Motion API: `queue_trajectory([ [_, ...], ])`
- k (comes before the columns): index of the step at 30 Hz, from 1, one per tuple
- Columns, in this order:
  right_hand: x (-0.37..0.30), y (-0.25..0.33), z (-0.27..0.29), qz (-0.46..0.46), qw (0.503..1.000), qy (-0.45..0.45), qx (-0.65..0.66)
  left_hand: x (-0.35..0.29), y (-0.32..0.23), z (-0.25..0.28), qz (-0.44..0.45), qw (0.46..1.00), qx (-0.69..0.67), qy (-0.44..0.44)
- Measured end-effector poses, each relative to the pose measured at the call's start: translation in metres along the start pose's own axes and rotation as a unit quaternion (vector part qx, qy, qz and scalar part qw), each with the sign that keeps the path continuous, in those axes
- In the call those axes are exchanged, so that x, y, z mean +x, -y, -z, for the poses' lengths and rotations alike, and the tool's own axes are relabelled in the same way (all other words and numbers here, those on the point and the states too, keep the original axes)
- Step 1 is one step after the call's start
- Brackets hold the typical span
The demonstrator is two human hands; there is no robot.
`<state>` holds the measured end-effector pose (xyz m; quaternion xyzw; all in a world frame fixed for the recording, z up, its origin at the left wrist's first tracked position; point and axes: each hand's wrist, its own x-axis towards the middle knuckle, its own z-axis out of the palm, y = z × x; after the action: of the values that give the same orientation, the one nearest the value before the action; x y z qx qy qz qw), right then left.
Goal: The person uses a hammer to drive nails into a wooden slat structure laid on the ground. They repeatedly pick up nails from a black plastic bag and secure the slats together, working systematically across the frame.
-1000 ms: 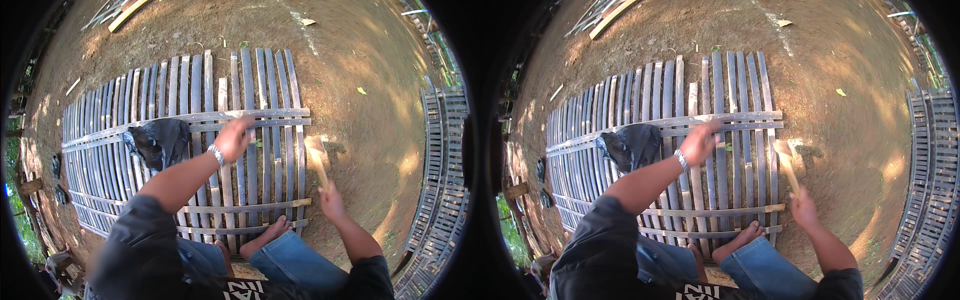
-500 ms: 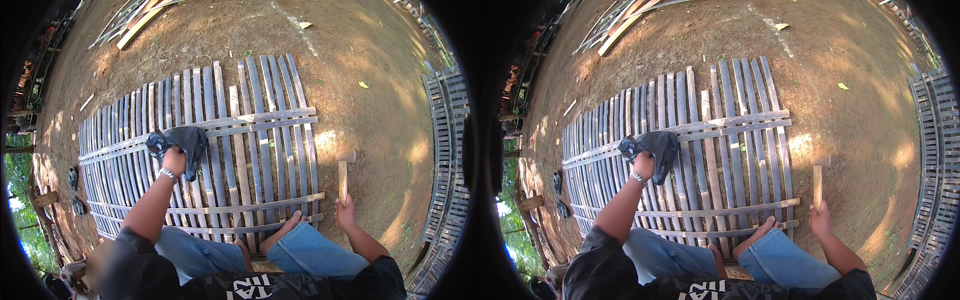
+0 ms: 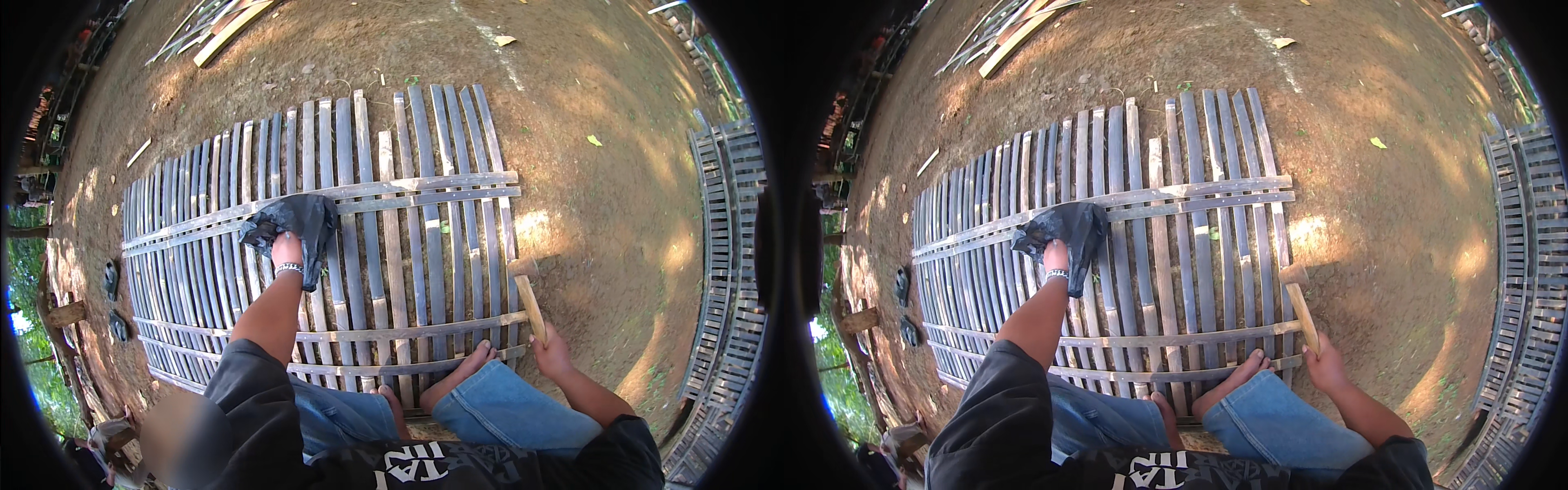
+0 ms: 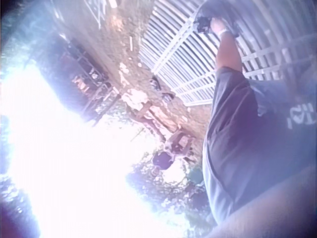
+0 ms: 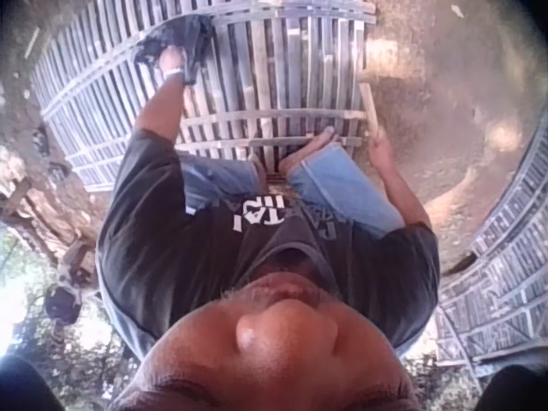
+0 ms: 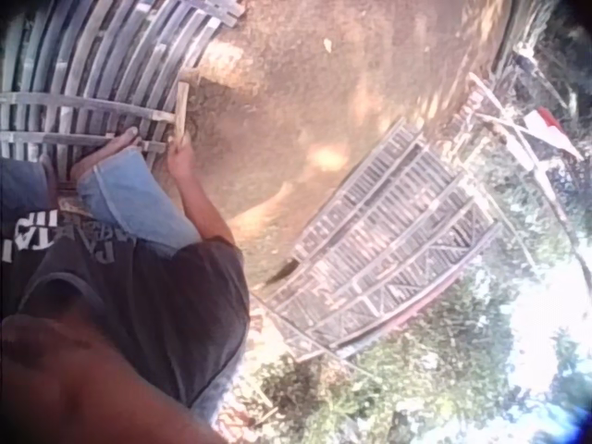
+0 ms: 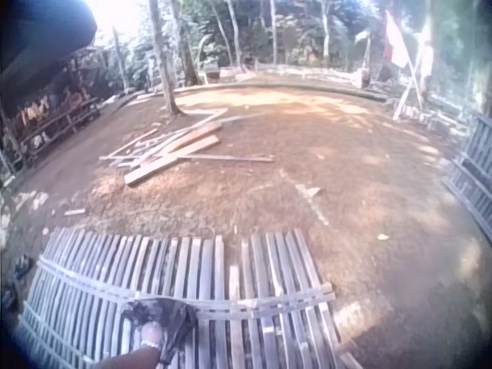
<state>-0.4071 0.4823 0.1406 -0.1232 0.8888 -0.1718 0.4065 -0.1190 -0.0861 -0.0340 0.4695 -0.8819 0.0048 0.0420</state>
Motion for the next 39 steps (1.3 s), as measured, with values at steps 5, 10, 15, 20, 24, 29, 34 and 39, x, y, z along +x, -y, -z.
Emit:
queue_trajectory([
  [5,0.017,-0.032,-0.017,0.019,0.998,-0.013,0.061,0.012,0.000,0.042,0.009,0.996,-0.007,0.091],
  [10,0.017,-0.002,-0.013,0.007,0.991,0.008,0.131,0.022,0.012,0.076,0.017,0.988,-0.126,0.083],
  [15,0.010,-0.017,-0.010,-0.024,0.985,-0.007,0.172,0.017,-0.046,0.183,0.035,0.968,-0.216,0.123],
  [20,0.010,-0.022,-0.016,-0.026,0.979,-0.007,0.201,-0.001,-0.019,0.248,0.260,0.774,-0.567,0.108],
  [24,0.014,-0.026,-0.018,-0.039,0.975,0.002,0.220,-0.027,-0.059,0.285,0.162,0.723,-0.661,0.117],
  [29,0.019,-0.022,-0.018,-0.034,0.975,0.006,0.218,-0.045,-0.138,0.271,0.131,0.686,-0.636,0.329],
  [34,0.021,-0.005,-0.014,-0.003,0.982,0.003,0.187,-0.062,-0.186,0.189,0.132,0.641,-0.583,0.481],
  [39,0.016,-0.010,-0.015,-0.037,0.991,0.027,0.126,-0.067,-0.228,0.121,0.142,0.635,-0.568,0.503],
])
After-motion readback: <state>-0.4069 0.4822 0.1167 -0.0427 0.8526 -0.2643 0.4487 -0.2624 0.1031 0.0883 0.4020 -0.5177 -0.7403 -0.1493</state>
